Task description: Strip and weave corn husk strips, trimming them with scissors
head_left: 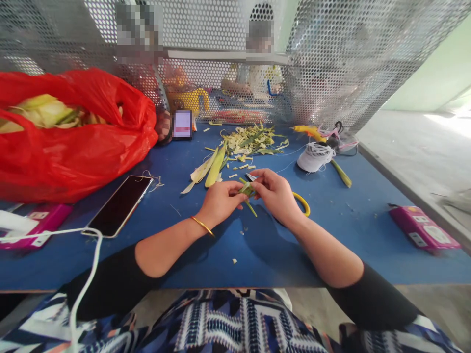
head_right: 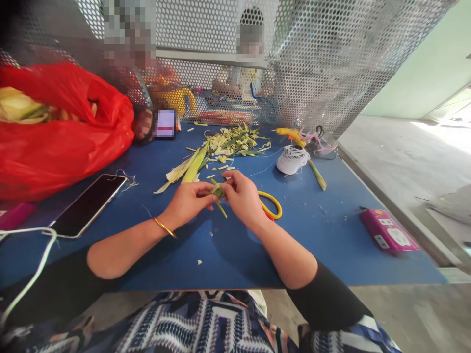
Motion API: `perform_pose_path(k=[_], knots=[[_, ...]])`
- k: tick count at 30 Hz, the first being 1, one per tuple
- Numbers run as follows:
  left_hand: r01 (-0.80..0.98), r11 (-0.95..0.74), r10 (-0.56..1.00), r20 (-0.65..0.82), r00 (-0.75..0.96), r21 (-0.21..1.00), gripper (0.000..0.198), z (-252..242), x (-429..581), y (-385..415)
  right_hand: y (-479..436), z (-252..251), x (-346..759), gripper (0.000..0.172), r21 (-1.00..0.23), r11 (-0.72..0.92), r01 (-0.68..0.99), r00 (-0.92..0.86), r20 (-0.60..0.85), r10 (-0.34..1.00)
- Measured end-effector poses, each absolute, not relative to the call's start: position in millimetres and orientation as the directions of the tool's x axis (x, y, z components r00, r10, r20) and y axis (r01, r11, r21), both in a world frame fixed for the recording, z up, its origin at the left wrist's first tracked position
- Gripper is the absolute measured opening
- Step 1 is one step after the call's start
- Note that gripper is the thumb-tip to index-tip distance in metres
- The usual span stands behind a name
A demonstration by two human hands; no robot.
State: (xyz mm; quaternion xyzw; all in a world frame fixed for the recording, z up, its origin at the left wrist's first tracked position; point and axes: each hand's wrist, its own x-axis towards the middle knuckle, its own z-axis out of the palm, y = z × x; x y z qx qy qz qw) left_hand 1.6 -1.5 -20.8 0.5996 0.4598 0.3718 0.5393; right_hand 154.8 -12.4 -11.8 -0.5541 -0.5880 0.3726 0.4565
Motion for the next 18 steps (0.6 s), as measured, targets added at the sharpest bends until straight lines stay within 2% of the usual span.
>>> perform_pose_path(k=[2,4,8,15,18], knots=[[0.185,-0.014,0.937,-0.051,0.345,0.983,0.017,-24,0,0,-12,-10,156,0.018,-0.918,0.079,0.388,0.000,0.085,0.996],[0.219,-0.032,0.919,-0.057,0.389,0.975,0.016,-27,-2,1,-12,-9,157,0.026,-0.896,0.049,0.441,-0.017,0.047,0.999],[0.258,-0.041,0.881,-0.087,0.465,0.965,0.012,-27,-4,2,-11,-7,160,0.016,-0.931,0.020,0.366,-0.029,0.010,1.000],[0.142,0.163,0.692,-0.216,0.688,0.976,0.007,-15,-7,-1,-11,-9,157,0.016,-0.940,0.217,0.264,0.158,0.264,0.951],[0.118,0.223,0.630,-0.236,0.740,0.968,0.009,-11,-10,-2,-11,-13,154,0.017,-0.943,0.226,0.244,0.145,0.266,0.953]])
